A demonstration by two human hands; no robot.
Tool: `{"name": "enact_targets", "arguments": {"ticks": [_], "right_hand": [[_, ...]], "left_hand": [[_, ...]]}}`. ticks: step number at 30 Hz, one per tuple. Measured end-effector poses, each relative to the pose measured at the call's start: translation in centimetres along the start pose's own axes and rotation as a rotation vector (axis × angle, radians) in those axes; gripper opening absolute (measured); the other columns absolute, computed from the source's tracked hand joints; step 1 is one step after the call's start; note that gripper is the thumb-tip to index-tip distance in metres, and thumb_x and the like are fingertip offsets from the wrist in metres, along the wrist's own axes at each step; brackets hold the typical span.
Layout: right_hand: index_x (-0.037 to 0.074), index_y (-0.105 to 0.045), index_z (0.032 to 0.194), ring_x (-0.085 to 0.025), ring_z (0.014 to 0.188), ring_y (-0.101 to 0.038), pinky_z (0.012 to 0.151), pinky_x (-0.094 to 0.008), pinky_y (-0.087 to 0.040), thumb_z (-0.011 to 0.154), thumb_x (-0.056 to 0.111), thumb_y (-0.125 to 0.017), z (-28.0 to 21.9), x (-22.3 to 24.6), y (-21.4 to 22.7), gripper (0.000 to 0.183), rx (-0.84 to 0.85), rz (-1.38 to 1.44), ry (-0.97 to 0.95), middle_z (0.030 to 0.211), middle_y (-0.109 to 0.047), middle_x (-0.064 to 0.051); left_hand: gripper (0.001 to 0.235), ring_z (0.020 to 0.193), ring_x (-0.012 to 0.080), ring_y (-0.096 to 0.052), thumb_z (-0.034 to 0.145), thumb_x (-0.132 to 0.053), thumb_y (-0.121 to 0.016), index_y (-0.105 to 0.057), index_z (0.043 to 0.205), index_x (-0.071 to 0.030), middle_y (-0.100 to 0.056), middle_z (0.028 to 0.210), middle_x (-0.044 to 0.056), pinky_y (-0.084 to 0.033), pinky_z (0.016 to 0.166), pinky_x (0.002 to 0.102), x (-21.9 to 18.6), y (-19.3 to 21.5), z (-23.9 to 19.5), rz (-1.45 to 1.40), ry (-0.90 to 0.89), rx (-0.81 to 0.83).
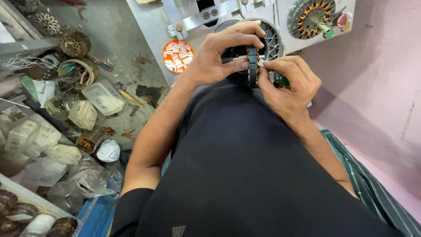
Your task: The person inserts small white insulation wedges into the copper-wound slots of a fan motor stator using a small screwdriver and their fingers.
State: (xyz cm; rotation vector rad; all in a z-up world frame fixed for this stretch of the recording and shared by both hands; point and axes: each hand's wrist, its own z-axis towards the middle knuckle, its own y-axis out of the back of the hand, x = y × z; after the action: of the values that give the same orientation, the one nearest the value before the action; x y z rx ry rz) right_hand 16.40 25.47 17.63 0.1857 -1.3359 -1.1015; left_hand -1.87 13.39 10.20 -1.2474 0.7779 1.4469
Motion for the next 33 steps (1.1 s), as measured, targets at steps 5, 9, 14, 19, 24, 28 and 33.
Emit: {"name": "enact_targets", "arguments": {"ticks": [5, 9, 14, 19, 24, 28, 33], "right_hand": [[-0.001, -0.073, 0.107, -0.02, 0.084, -0.074, 0.072, -0.028, -0.057, 0.093, -0.007, -0.084, 0.0, 0.0, -0.1, 0.019, 0.009, 0.0, -0.011, 0.1, -0.072, -0.012], [-0.001, -0.072, 0.105, -0.021, 0.086, -0.072, 0.07, -0.028, -0.056, 0.092, -0.007, -0.084, 0.0, -0.1, -0.2, 0.019, 0.015, -0.026, 0.013, 0.098, -0.071, -0.012], [0.0, -0.07, 0.102, -0.02, 0.082, -0.071, 0.069, -0.028, -0.056, 0.092, -0.007, -0.085, -0.2, 0.2, -0.7, 0.019, -0.017, -0.035, -0.015, 0.096, -0.07, -0.012], [0.0, -0.07, 0.102, -0.02, 0.079, -0.07, 0.067, -0.029, -0.055, 0.092, -0.008, -0.085, -0.4, 0.0, -0.7, 0.02, -0.013, -0.054, 0.0, 0.095, -0.069, -0.012], [0.001, -0.07, 0.102, -0.02, 0.077, -0.07, 0.063, -0.029, -0.054, 0.091, -0.008, -0.085, 0.0, 0.2, -0.7, 0.021, 0.0, -0.096, 0.044, 0.094, -0.068, -0.011], [0.002, -0.072, 0.106, -0.019, 0.075, -0.068, 0.063, -0.03, -0.053, 0.091, -0.008, -0.084, 0.7, 0.0, -0.1, 0.022, 0.081, -0.099, 0.064, 0.094, -0.067, -0.009], [0.003, -0.072, 0.107, -0.018, 0.074, -0.069, 0.065, -0.029, -0.055, 0.091, -0.007, -0.082, 1.4, -0.1, 0.3, 0.021, 0.136, -0.099, 0.049, 0.097, -0.068, -0.008]], "left_hand": [[0.041, 0.143, 0.0243, -0.057, 0.089, 0.003, -0.083, -0.068, 0.127, -0.002, -0.064, 0.14, 0.009, -0.047, 0.118, 0.035, 0.1, 0.0, -0.1, 0.027, -0.005, -0.011], [0.038, 0.138, 0.0229, -0.058, 0.091, -0.001, -0.083, -0.068, 0.126, -0.002, -0.065, 0.14, 0.009, -0.048, 0.118, 0.035, 0.2, 0.0, -0.1, 0.014, 0.011, -0.011], [0.038, 0.139, 0.0241, -0.056, 0.093, -0.006, -0.083, -0.068, 0.128, -0.002, -0.063, 0.142, 0.01, -0.047, 0.118, 0.035, 0.3, 0.1, 0.0, -0.026, -0.01, -0.012], [0.038, 0.139, 0.0235, -0.057, 0.092, -0.004, -0.083, -0.069, 0.128, -0.001, -0.065, 0.142, 0.01, -0.047, 0.119, 0.035, 0.4, 0.1, -0.1, -0.017, 0.021, -0.009], [0.041, 0.141, 0.0252, -0.055, 0.091, -0.004, -0.083, -0.069, 0.129, -0.001, -0.064, 0.143, 0.011, -0.044, 0.121, 0.037, 0.3, 0.2, -0.1, -0.024, 0.017, -0.003], [0.041, 0.143, 0.0266, -0.053, 0.093, -0.005, -0.083, -0.069, 0.131, -0.001, -0.063, 0.144, 0.012, -0.042, 0.123, 0.038, 0.4, 0.4, -0.1, -0.013, -0.004, 0.01], [0.032, 0.143, 0.0268, -0.053, 0.101, -0.005, -0.076, -0.069, 0.132, -0.002, -0.063, 0.145, 0.012, -0.042, 0.123, 0.038, 0.4, 0.3, 0.0, -0.011, -0.015, -0.001]]}}
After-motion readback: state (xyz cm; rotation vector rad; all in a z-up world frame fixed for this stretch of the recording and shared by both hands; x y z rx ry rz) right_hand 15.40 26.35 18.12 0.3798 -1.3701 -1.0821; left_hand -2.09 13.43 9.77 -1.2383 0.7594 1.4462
